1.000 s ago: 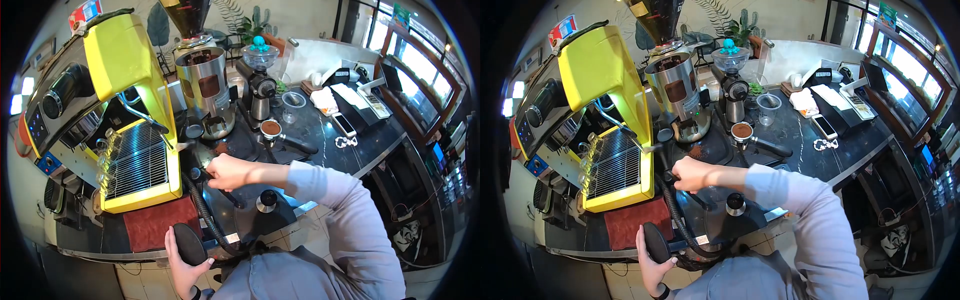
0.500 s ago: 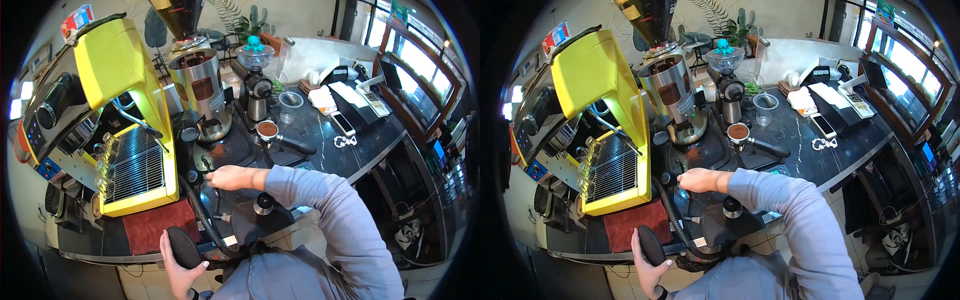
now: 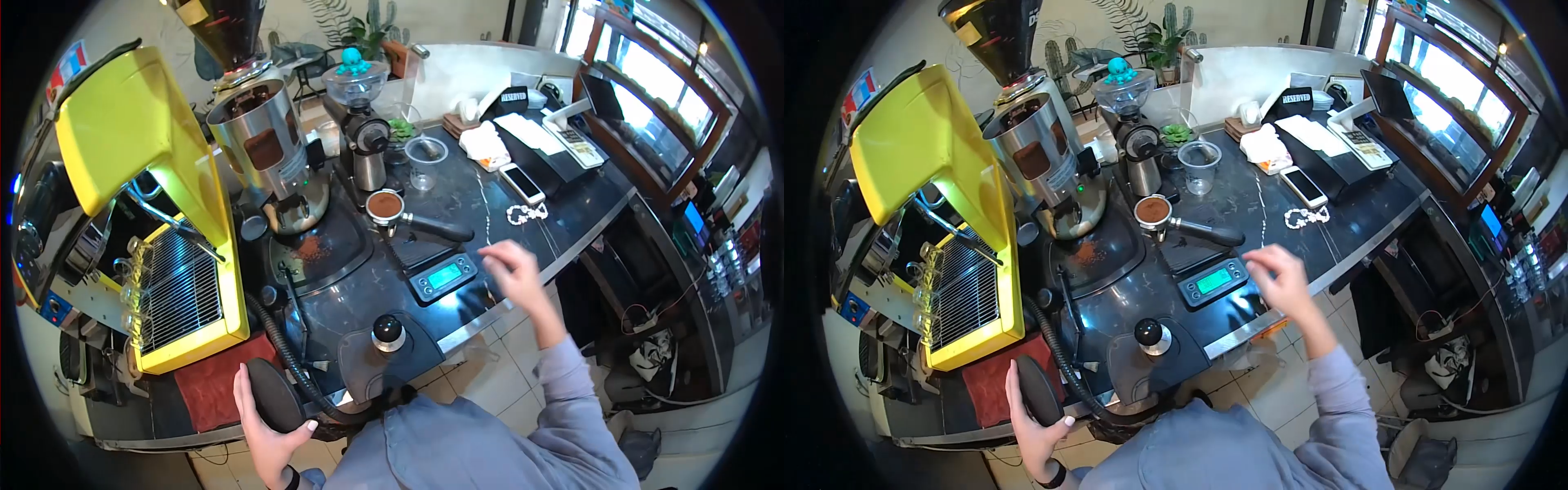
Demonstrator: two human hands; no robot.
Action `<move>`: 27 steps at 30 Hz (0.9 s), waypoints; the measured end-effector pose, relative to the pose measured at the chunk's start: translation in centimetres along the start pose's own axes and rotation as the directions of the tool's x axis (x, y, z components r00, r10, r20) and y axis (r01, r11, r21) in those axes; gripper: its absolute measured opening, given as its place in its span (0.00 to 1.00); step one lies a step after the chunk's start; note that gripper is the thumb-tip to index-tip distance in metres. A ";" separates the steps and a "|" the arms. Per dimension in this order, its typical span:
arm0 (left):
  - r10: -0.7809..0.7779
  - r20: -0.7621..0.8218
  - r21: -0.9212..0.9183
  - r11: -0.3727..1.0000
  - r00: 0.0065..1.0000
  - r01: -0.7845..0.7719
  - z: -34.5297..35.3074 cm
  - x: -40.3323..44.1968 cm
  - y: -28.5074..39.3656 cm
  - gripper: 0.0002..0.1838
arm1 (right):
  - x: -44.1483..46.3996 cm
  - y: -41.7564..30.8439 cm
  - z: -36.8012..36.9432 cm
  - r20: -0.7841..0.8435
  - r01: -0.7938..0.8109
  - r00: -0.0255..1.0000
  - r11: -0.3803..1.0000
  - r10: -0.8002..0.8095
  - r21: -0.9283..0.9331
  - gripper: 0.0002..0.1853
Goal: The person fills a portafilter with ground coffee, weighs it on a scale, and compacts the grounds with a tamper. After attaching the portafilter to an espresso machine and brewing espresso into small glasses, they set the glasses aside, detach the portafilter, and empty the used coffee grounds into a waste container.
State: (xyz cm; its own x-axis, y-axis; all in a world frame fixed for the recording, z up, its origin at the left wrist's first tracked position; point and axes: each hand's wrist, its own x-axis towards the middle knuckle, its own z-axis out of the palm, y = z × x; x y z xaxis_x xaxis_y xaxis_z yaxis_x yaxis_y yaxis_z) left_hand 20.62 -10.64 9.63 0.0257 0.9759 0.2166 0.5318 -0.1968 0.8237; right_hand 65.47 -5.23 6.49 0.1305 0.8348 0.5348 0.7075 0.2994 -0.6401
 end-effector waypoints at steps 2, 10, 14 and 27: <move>0.047 0.011 0.037 0.998 0.999 -0.048 0.3 0.9 1.0 0.64 | -2.4 2.6 3.0 0.002 -0.122 0.992 0.989 0.123 -0.081 0.15; 0.267 -0.014 0.150 0.953 0.964 -0.262 -0.4 6.5 6.4 0.64 | -3.5 4.1 5.6 0.023 0.005 1.000 0.947 0.002 -0.322 0.19; 0.498 -0.081 0.321 0.833 0.864 -0.450 -0.2 12.8 13.2 0.62 | -3.4 3.9 5.9 0.047 0.025 0.999 0.920 -0.007 -0.391 0.18; 0.138 0.146 0.389 0.902 0.980 -0.185 1.0 38.0 19.1 0.30 | -2.1 15.9 -4.1 -0.547 -0.383 0.766 0.923 0.337 0.033 0.15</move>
State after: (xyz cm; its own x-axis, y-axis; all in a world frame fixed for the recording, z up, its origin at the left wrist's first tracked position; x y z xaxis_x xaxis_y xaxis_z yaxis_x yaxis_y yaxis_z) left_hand 32.61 22.80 33.01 0.2219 0.9426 0.2494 0.8046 -0.3215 0.4993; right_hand 79.27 -4.09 -2.55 0.7186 0.4880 0.4955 0.5801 -0.0277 -0.8140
